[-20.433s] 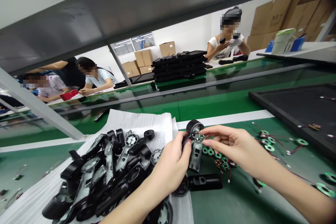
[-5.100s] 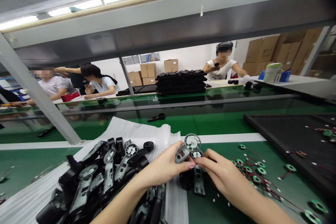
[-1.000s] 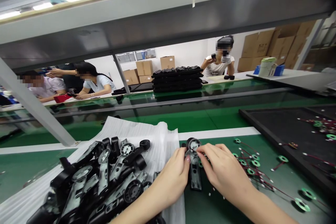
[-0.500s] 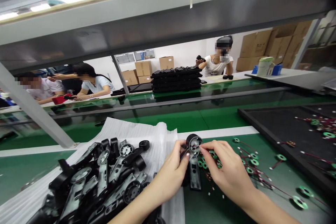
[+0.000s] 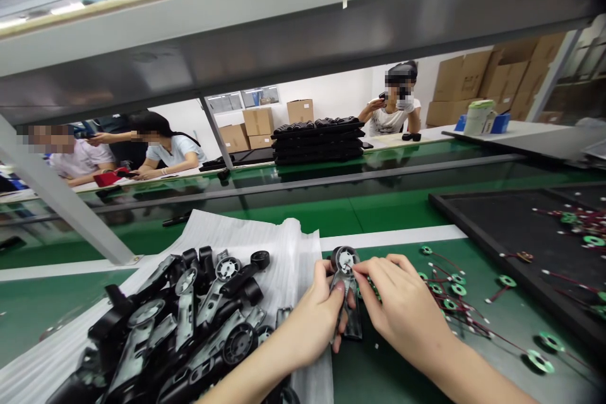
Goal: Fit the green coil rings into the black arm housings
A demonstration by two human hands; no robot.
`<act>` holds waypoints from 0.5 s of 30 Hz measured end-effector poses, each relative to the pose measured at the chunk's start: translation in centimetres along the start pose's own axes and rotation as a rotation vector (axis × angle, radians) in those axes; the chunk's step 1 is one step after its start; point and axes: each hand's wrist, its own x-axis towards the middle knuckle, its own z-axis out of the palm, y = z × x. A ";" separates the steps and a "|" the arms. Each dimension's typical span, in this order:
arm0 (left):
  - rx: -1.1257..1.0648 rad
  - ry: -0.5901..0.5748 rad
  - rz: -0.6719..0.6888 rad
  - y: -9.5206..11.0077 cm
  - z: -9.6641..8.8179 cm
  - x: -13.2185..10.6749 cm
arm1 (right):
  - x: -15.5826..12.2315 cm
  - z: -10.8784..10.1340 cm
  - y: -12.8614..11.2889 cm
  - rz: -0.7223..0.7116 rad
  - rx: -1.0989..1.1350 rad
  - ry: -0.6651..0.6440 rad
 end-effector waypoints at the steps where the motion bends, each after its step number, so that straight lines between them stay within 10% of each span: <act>1: 0.012 0.005 -0.013 0.0 0.0 0.0 | 0.0 0.0 -0.1 -0.009 -0.023 -0.016; 15: 0.206 -0.025 -0.163 1.4 0.2 -0.6 | -0.2 -0.1 0.0 0.154 0.092 -0.087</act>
